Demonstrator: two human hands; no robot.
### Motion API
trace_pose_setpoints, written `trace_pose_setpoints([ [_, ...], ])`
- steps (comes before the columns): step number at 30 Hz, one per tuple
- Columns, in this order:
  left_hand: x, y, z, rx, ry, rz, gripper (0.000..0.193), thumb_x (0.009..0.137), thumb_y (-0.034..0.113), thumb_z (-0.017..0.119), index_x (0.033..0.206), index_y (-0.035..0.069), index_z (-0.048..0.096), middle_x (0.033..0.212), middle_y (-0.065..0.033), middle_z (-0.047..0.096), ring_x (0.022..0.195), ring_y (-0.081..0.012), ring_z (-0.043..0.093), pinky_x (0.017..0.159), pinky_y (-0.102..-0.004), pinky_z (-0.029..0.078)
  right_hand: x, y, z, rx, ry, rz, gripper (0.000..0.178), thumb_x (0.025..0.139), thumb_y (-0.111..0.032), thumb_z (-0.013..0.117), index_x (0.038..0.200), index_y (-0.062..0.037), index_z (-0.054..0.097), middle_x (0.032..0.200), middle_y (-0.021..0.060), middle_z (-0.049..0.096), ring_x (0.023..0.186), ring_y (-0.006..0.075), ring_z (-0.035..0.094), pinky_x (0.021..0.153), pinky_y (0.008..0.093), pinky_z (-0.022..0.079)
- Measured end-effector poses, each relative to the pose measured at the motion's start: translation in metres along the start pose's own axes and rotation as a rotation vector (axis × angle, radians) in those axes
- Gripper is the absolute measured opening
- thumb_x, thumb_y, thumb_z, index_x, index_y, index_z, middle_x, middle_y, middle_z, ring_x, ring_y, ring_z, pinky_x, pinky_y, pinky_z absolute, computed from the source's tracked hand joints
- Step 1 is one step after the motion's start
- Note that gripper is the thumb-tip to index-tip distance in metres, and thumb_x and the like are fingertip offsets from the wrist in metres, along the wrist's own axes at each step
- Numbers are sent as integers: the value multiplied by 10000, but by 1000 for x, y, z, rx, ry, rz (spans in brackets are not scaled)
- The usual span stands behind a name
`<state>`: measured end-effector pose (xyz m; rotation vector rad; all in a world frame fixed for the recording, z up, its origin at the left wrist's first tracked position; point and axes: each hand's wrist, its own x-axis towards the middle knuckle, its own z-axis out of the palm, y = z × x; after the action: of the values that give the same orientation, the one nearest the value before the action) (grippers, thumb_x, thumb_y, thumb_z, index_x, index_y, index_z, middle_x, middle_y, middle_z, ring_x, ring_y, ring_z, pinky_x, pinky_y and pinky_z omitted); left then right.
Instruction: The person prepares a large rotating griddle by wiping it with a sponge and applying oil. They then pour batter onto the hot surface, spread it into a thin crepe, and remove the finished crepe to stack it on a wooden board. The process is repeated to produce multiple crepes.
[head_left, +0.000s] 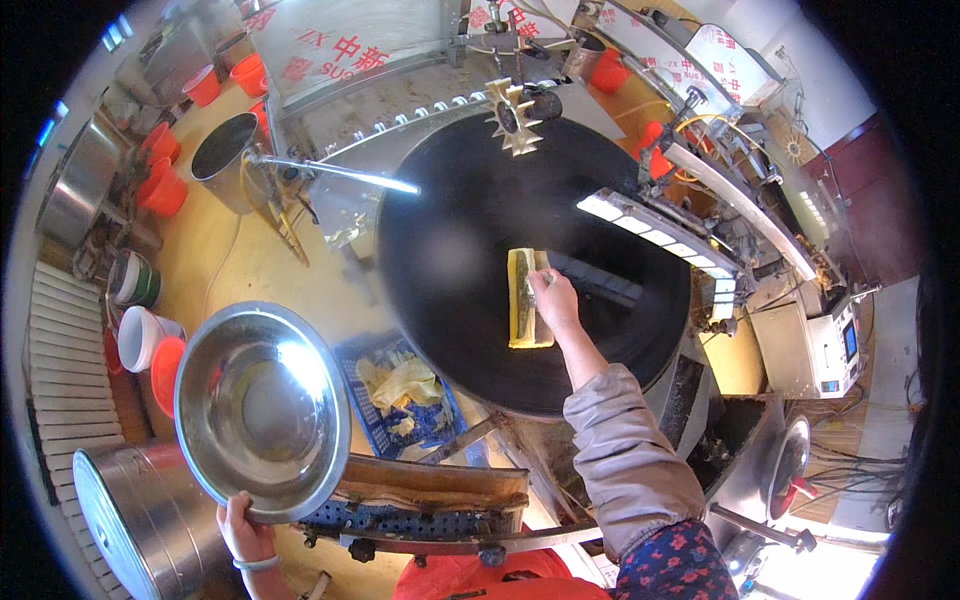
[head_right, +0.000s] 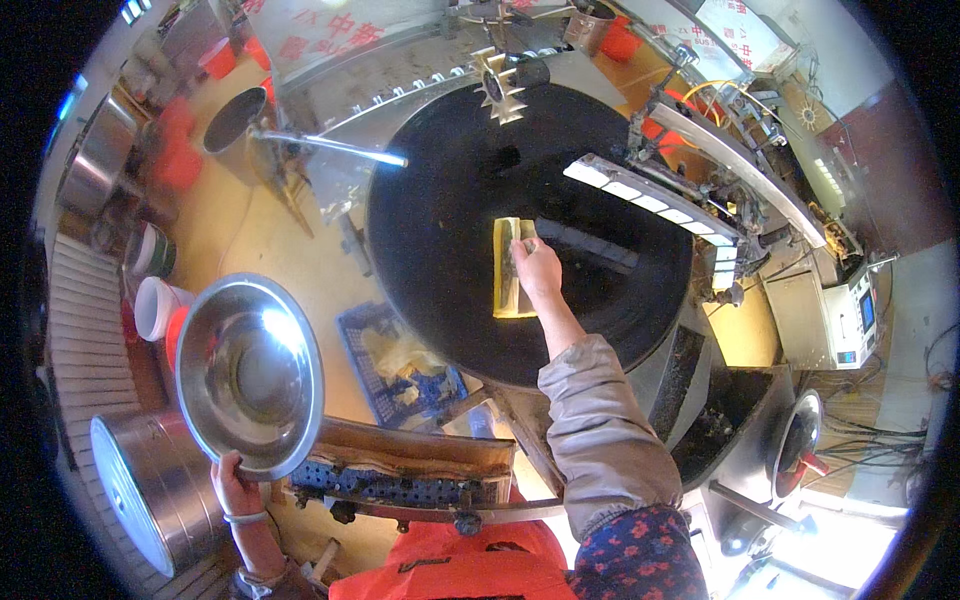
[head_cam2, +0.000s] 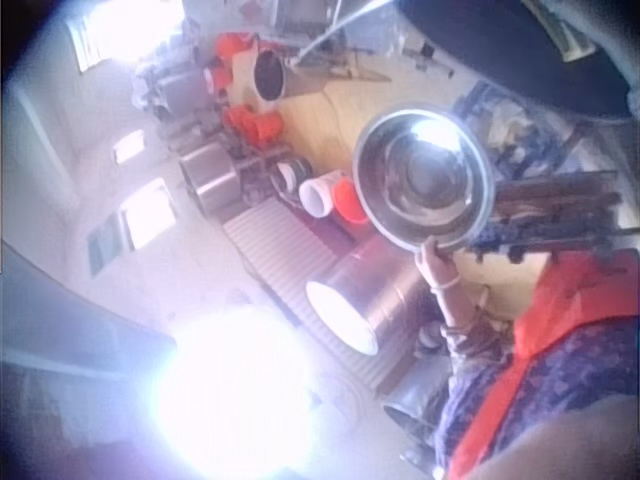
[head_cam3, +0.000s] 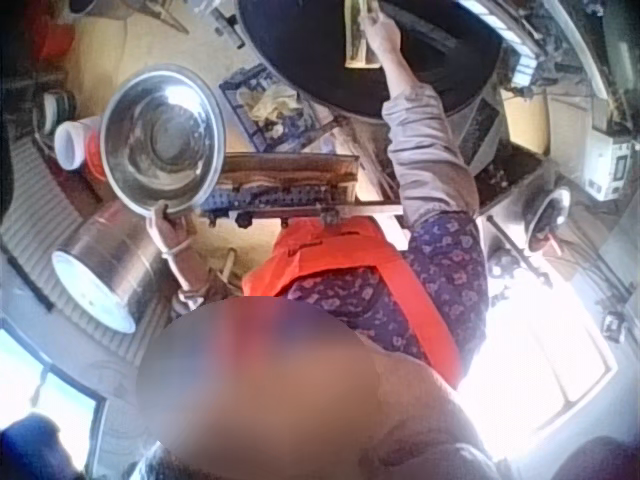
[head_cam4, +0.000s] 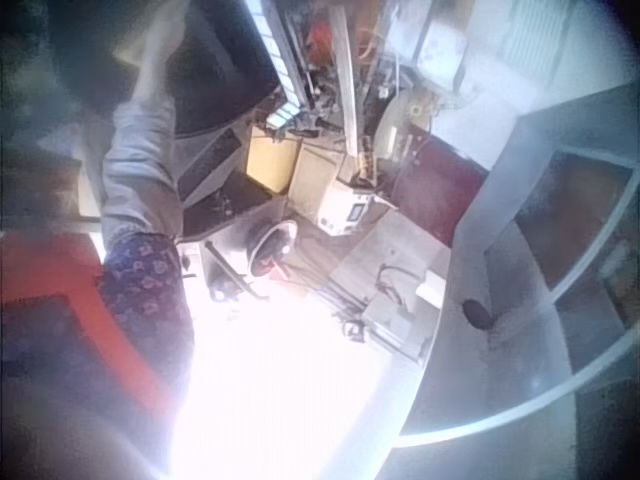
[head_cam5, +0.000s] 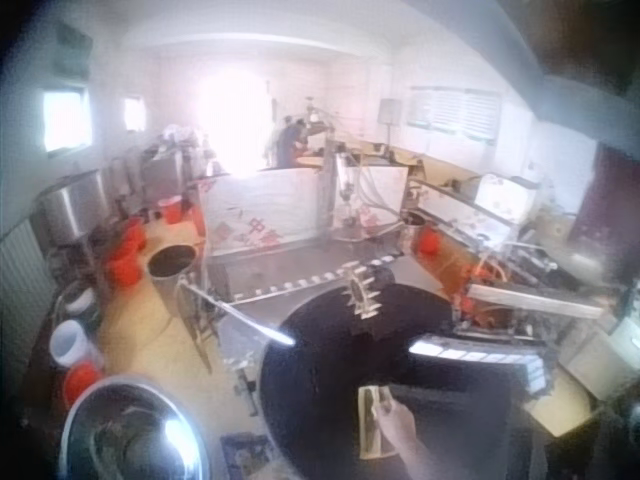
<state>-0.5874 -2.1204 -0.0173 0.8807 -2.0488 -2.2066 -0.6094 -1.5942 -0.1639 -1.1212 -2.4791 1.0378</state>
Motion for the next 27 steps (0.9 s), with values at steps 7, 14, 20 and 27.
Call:
trace_pose_setpoints([
  [7, 0, 2, -10, 10, 28, -16, 57, 767, 87, 525, 716, 89, 500, 543, 6, 485, 361, -95, 430, 300, -218, 299, -9, -2, 15, 7, 39, 9, 412, 832, -397, 560, 947, -8, 630, 827, 195, 650, 826, 326, 632, 730, 379, 474],
  [14, 4, 1, -14, -11, 17, 1, 65, 773, 72, 521, 716, 92, 497, 543, 16, 476, 373, -83, 414, 323, -216, 308, -24, -14, 24, 55, 74, 32, 362, 829, -370, 559, 920, -29, 639, 843, 185, 653, 825, 332, 631, 730, 391, 487],
  [20, 9, -2, -19, -52, 25, 16, 28, 767, 49, 514, 759, 74, 523, 592, 23, 487, 428, -79, 433, 372, -213, 328, -35, -23, 34, 46, 75, 84, 350, 833, -372, 555, 896, -39, 643, 829, 181, 653, 821, 330, 632, 716, 399, 491],
  [27, 8, 1, -25, -81, -53, -7, 60, 758, 30, 515, 806, 57, 539, 644, 17, 508, 481, -81, 462, 411, -210, 352, -46, -30, 41, 44, 75, 88, 370, 837, -381, 545, 924, -34, 636, 835, 181, 652, 830, 329, 630, 726, 396, 487],
])
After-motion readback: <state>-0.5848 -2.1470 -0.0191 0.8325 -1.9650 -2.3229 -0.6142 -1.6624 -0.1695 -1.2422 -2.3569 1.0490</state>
